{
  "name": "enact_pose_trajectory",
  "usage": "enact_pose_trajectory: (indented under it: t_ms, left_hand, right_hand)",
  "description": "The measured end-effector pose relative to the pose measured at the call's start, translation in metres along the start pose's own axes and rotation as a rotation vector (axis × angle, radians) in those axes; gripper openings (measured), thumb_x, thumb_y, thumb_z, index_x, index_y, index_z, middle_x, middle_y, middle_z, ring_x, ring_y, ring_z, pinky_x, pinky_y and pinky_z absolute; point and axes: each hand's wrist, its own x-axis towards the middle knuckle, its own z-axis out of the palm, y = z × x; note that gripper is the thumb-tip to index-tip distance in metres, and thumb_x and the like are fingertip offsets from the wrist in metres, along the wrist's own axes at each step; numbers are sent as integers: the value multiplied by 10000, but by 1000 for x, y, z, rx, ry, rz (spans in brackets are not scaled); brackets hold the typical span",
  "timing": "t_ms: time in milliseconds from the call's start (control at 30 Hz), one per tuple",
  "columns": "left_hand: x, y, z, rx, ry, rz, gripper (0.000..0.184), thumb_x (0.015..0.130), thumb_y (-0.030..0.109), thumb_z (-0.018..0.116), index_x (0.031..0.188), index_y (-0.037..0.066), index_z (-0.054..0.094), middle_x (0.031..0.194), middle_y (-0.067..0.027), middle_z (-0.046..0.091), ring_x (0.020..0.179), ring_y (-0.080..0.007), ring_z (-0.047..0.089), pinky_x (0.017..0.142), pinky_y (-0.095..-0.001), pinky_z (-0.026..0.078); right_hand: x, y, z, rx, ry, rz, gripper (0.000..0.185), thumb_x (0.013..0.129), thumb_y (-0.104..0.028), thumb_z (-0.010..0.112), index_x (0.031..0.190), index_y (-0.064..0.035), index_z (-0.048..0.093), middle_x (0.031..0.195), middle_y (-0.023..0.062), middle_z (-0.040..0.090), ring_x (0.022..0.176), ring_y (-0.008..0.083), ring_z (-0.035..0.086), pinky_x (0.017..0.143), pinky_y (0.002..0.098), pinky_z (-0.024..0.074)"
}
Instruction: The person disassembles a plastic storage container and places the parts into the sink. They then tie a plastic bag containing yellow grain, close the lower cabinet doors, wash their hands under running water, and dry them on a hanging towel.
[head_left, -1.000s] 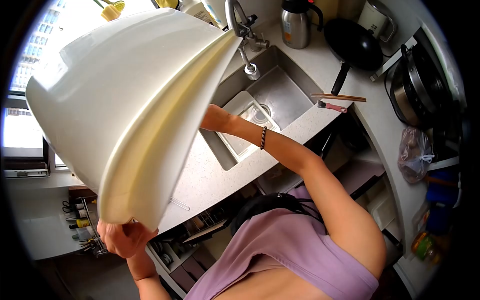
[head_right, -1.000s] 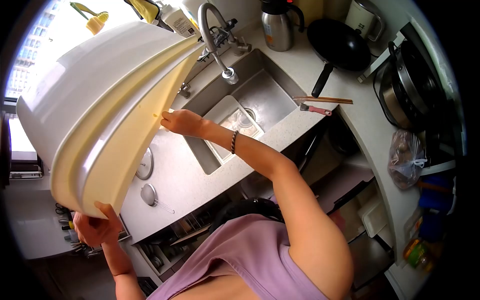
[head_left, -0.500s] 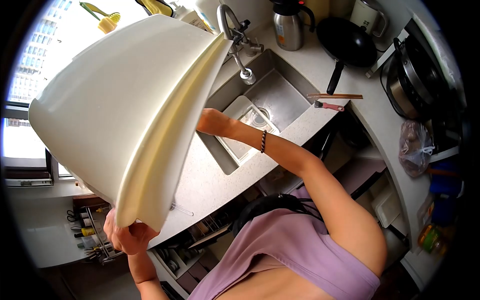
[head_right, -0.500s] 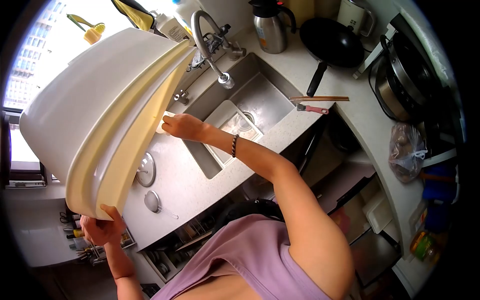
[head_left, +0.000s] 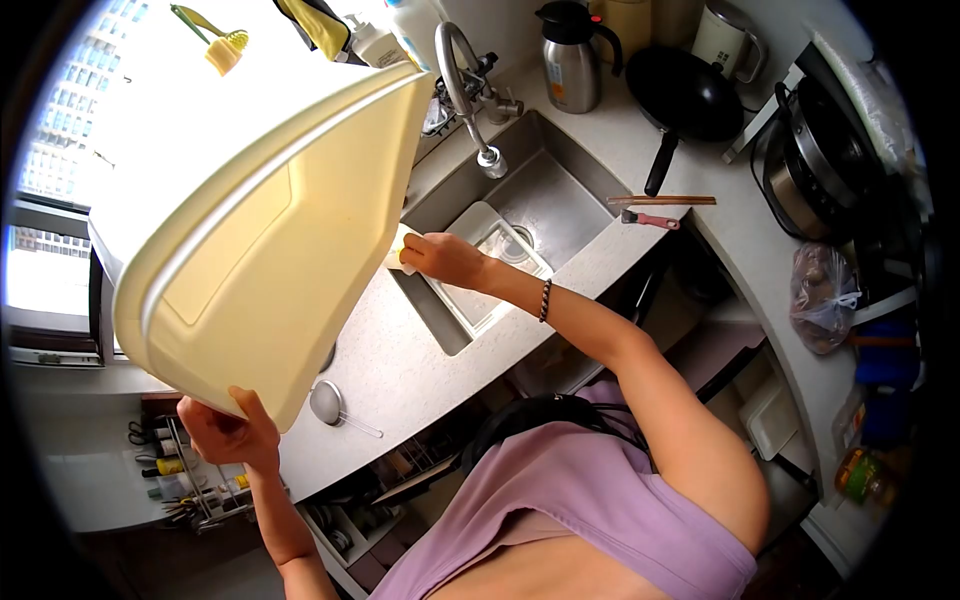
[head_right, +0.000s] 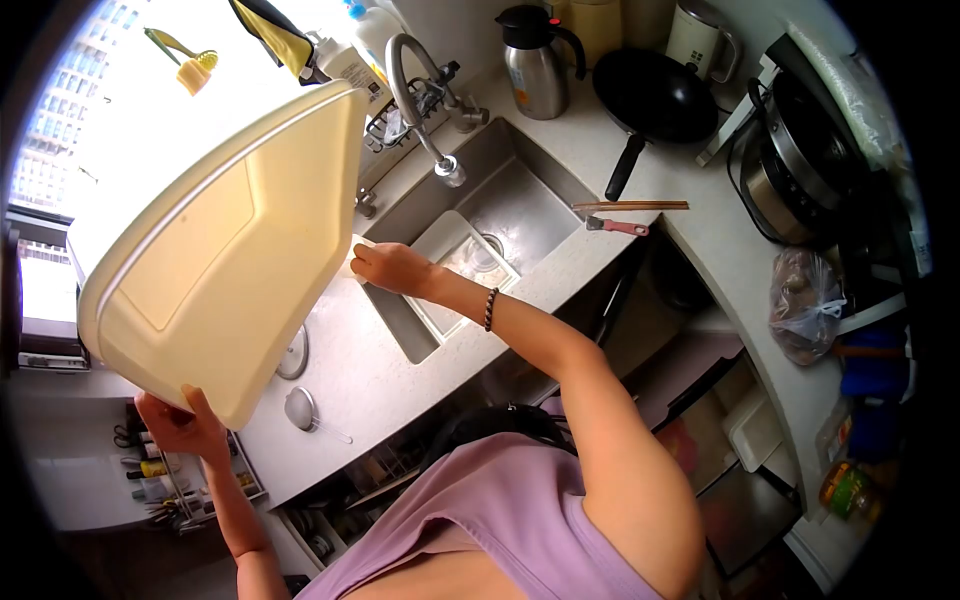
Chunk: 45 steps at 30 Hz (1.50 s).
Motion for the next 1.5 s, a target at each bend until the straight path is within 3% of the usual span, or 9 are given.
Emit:
enact_pose_trajectory:
  t_ms: [100,167,233,300,533,900,1133,1300,1500]
  left_hand:
    - [0,-13,6,-274,160,-229,162,790,80,623,855,21,486,682,33,438,583,-44,386,500,-207,296]
    - [-13,-31,9,-401,274,-509,359,743,1,533,1100,-27,500,873,-61,560,736,-118,514,686,-253,426]
    - [-17,-29,14,-512,413,-787,404,715,22,500,1115,-38,500,879,-83,563,741,-159,538,685,-283,448]
    - [-58,-91,-7,-608,282,-1063,427,684,99,473,1089,-33,497,919,-112,541,806,-226,565,692,-332,485]
    - [-116,-74,-24,-972,6,-1709,642,626,167,496,1228,-40,414,1119,-184,516,992,-333,542,883,-381,474]
    - [-140,-61,147,-1118,-100,-1684,297,675,47,526,956,-40,488,898,-117,526,783,-245,581,705,-360,534]
    - [-130,-24,274,-1041,-143,-1721,301,644,30,563,926,-44,488,818,-104,528,690,-223,587,572,-325,522]
    - [-172,-59,366,-1036,-208,-1499,306,612,32,595,904,-9,509,841,-86,542,717,-240,594,560,-329,510]
    - [-230,-101,461,-1215,-657,-1543,434,736,269,719,1023,-5,542,928,-116,604,778,-269,633,632,-343,548]
  right_hand:
    - [-31,-3,-18,1,-29,71,146,755,-94,619,743,-70,475,741,64,471,581,171,580,520,270,484]
    - [-59,0,-32,-46,-75,118,138,767,-105,621,768,-63,490,752,69,482,588,185,595,536,276,498]
    - [-83,5,-53,-32,-115,202,153,761,-112,635,792,-57,496,774,83,501,623,204,617,555,296,514]
    - [-98,8,-80,-29,-141,282,138,768,-91,635,838,-46,525,812,104,533,679,237,636,573,325,528]
    - [-123,14,-156,-82,-81,483,169,768,-52,681,893,-43,568,833,100,530,720,289,609,602,368,514]
    - [-125,-3,-229,-186,1,499,207,716,8,698,875,-65,590,849,70,532,716,250,597,607,359,507]
    - [-143,-54,-256,-192,-4,547,221,701,0,714,882,-74,610,844,56,533,711,230,599,601,340,505]
    - [-159,-120,-274,-332,110,651,216,700,-38,741,857,-65,596,816,47,536,695,228,597,589,340,507]
    - [-201,-252,-280,-599,172,936,211,724,-50,715,874,-81,569,882,48,531,730,224,601,625,328,511]
